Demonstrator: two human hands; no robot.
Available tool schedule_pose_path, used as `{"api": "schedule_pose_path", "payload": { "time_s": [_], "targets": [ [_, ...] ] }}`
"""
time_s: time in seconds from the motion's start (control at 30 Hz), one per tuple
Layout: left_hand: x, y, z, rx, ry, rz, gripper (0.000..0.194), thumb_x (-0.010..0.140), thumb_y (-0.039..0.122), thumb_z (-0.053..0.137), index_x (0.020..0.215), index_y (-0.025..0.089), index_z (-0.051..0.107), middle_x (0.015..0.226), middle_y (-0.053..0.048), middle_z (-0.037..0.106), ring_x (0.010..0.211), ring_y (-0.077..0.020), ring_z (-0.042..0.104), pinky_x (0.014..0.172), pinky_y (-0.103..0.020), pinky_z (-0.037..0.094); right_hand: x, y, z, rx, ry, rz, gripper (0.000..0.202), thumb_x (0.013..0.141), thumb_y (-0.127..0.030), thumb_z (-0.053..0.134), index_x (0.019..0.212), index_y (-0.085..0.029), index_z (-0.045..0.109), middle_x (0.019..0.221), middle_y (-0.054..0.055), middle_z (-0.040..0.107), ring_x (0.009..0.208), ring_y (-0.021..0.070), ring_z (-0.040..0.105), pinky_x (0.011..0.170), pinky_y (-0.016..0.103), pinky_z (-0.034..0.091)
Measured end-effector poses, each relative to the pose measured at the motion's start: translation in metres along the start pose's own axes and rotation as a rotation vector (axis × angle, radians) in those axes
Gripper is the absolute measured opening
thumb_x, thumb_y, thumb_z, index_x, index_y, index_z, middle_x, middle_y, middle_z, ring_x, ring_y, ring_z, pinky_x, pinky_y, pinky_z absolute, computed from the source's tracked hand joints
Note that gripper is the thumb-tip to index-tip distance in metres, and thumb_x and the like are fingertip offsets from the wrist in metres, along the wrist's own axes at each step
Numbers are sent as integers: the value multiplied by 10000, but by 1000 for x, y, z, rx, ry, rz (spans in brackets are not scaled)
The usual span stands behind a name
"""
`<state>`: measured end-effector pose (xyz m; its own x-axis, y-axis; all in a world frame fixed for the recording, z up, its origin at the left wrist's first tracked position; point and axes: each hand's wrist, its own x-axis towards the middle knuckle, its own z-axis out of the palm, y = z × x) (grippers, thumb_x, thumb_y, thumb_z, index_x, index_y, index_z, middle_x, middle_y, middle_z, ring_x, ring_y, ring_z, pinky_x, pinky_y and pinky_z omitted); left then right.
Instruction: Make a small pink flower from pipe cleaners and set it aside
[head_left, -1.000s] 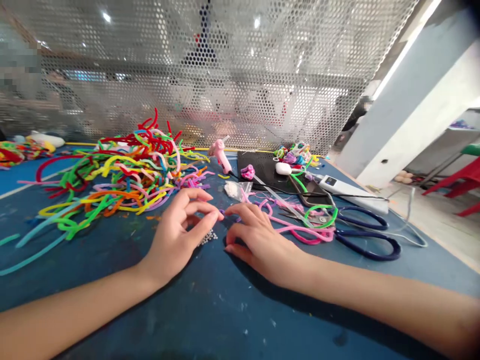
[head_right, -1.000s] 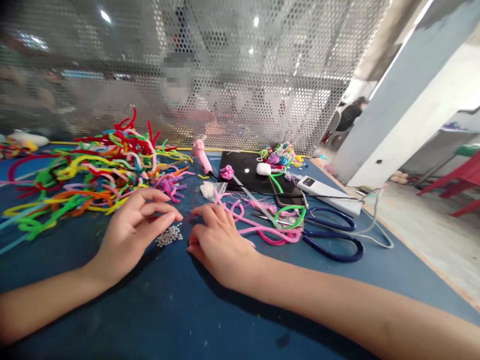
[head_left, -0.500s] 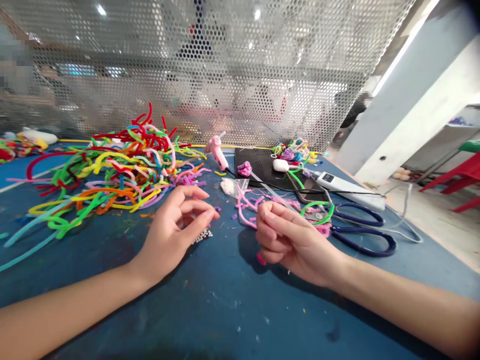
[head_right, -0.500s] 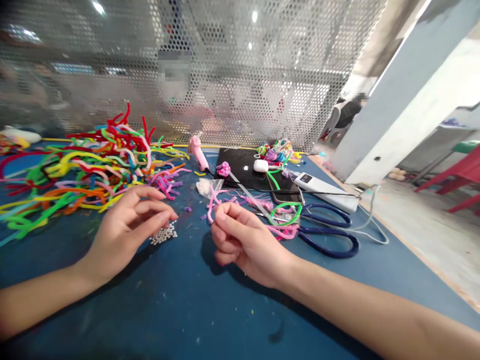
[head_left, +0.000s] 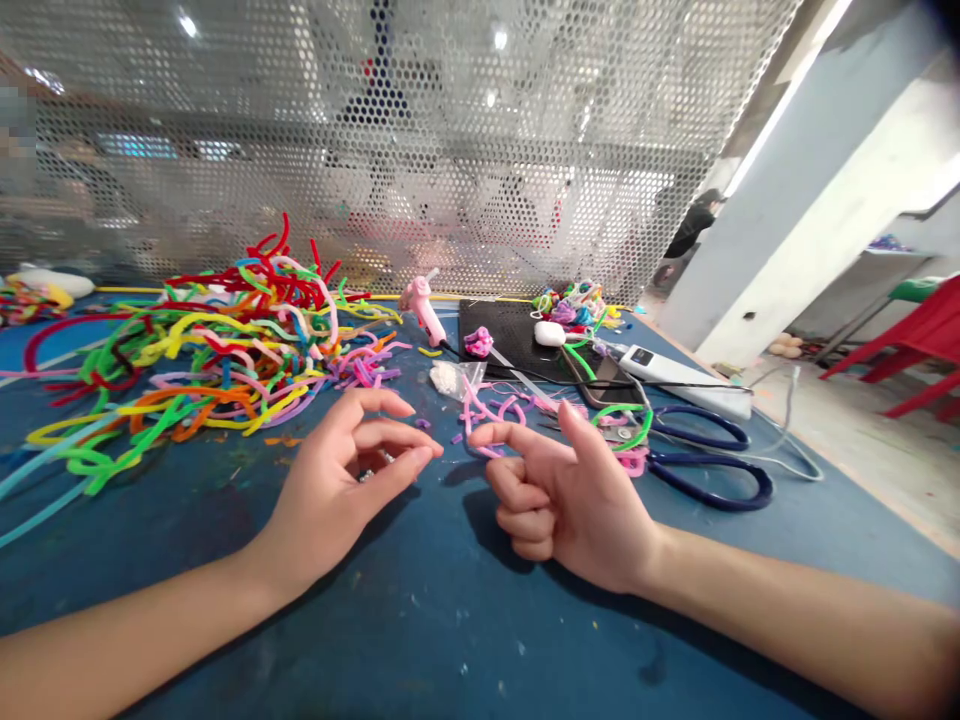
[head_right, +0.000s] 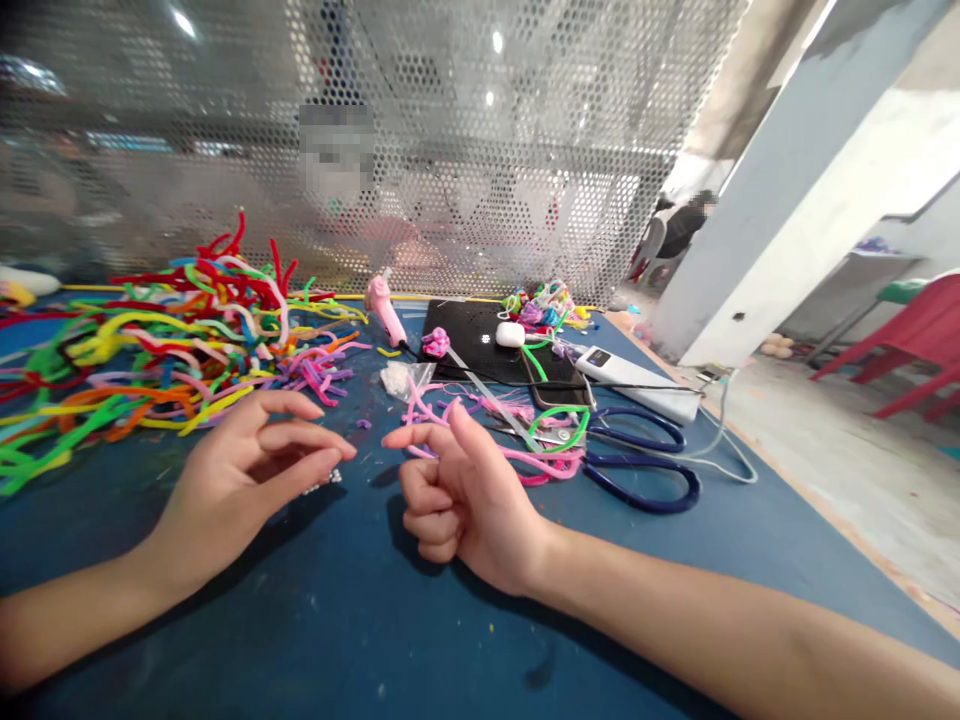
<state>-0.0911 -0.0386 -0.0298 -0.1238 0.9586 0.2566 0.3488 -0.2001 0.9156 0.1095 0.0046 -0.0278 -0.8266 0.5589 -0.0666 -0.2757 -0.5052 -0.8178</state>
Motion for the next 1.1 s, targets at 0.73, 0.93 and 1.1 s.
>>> {"api": "schedule_pose_path", "payload": {
  "time_s": [0.73, 0.93, 1.1],
  "targets": [
    [-9, 3, 4, 60, -79, 20, 347, 784, 384, 687, 1013, 243, 468, 834, -1, 760, 679, -162, 702, 616, -245, 483, -1, 7, 0, -283, -123, -20, 699, 813, -777, 177, 1165, -212, 392, 572, -96, 255, 429, 69, 129, 397, 205, 110],
    [-9, 4, 4, 107, -104, 64, 326, 799, 358, 675, 1030, 246, 473, 824, 5, 749, 676, -147, 667, 600, -235, 474, -1, 6, -1, -310, -137, -15, 680, 810, -781, 185, 1134, -222, 396, 585, -91, 257, 438, 70, 139, 402, 203, 112],
    [-10, 3, 5, 92, -158, 74, 301, 821, 329, 653, 1043, 248, 466, 805, 12, 717, 666, -138, 650, 614, -239, 486, -1, 5, 0, -337, -162, 5, 654, 816, -776, 177, 1102, -227, 388, 594, -87, 258, 448, 72, 138, 398, 197, 112]
  ]
}}
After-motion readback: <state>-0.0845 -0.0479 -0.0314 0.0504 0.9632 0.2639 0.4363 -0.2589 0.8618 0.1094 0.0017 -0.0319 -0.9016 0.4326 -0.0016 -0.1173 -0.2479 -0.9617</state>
